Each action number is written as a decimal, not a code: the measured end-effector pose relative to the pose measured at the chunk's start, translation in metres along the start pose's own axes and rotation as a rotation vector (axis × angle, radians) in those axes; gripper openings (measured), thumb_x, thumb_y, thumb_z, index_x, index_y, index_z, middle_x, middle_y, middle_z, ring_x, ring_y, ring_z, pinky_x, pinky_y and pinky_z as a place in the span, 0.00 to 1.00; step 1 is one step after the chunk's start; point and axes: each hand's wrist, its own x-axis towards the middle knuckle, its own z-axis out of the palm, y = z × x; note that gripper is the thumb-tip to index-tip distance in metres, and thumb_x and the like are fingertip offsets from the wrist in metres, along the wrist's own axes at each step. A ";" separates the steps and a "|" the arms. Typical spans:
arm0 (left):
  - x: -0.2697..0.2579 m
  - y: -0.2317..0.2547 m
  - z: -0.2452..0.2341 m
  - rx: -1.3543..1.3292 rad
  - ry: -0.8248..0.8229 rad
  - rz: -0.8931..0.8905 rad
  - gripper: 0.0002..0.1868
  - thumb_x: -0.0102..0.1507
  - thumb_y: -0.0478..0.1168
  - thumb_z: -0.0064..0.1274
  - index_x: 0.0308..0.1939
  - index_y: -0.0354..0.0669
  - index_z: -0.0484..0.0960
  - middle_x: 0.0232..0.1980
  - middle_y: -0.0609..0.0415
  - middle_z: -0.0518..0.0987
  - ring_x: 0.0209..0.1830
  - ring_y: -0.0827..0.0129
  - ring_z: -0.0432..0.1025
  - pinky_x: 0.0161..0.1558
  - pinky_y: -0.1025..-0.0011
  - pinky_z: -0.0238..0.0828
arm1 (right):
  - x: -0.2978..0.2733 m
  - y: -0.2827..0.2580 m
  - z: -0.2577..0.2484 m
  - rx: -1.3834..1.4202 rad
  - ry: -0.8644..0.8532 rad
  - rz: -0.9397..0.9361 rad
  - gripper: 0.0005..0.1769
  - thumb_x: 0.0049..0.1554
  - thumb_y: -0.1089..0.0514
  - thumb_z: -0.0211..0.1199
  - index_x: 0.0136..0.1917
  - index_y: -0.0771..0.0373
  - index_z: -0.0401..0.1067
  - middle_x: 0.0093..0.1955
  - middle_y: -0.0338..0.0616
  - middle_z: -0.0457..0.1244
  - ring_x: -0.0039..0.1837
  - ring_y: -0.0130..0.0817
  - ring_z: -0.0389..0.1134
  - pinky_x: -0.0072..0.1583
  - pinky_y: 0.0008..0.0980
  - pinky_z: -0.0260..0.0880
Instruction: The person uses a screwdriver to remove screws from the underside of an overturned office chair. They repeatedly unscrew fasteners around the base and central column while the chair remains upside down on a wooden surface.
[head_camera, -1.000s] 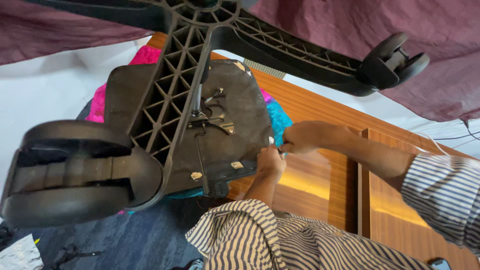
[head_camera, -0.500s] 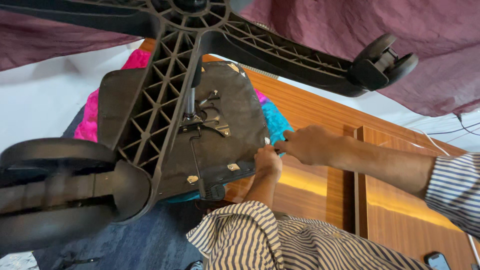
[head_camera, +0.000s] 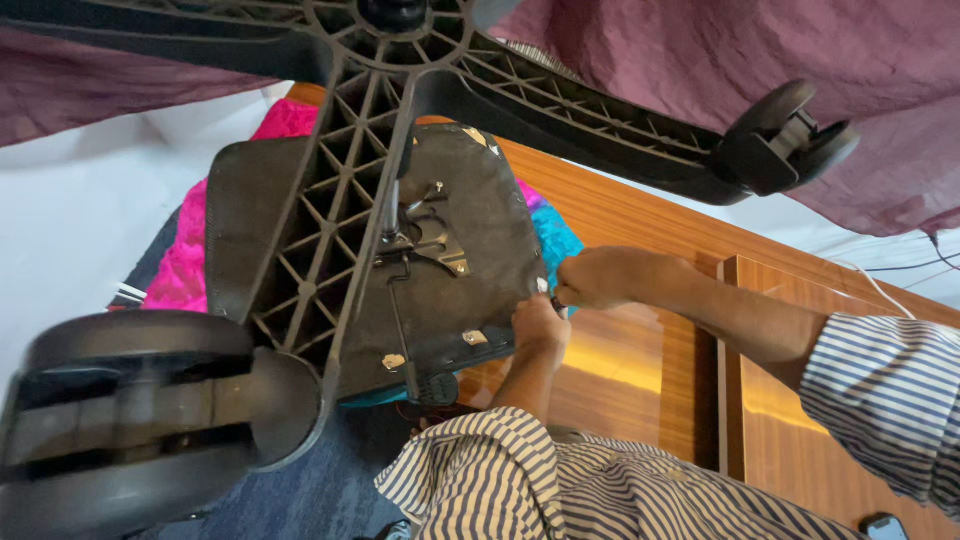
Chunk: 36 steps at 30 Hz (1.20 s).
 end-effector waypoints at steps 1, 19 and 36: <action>0.000 0.002 -0.003 0.003 -0.025 -0.018 0.14 0.61 0.43 0.59 0.43 0.36 0.84 0.44 0.33 0.81 0.48 0.39 0.77 0.54 0.49 0.72 | 0.003 0.001 -0.003 0.094 -0.071 0.091 0.23 0.62 0.42 0.48 0.52 0.54 0.80 0.43 0.57 0.70 0.48 0.58 0.73 0.51 0.55 0.72; 0.002 -0.003 0.001 0.021 -0.103 0.038 0.10 0.64 0.38 0.51 0.43 0.38 0.85 0.47 0.34 0.82 0.52 0.40 0.77 0.56 0.50 0.73 | -0.026 -0.007 0.000 -0.178 -0.070 0.017 0.20 0.63 0.42 0.49 0.63 0.52 0.68 0.49 0.51 0.70 0.52 0.55 0.73 0.51 0.56 0.73; -0.047 0.046 -0.054 -0.178 0.071 0.307 0.11 0.61 0.41 0.57 0.44 0.39 0.82 0.42 0.40 0.83 0.44 0.40 0.77 0.47 0.46 0.72 | 0.006 0.041 0.015 0.595 -0.350 0.279 0.26 0.65 0.43 0.47 0.59 0.59 0.80 0.30 0.44 0.58 0.37 0.52 0.52 0.43 0.51 0.53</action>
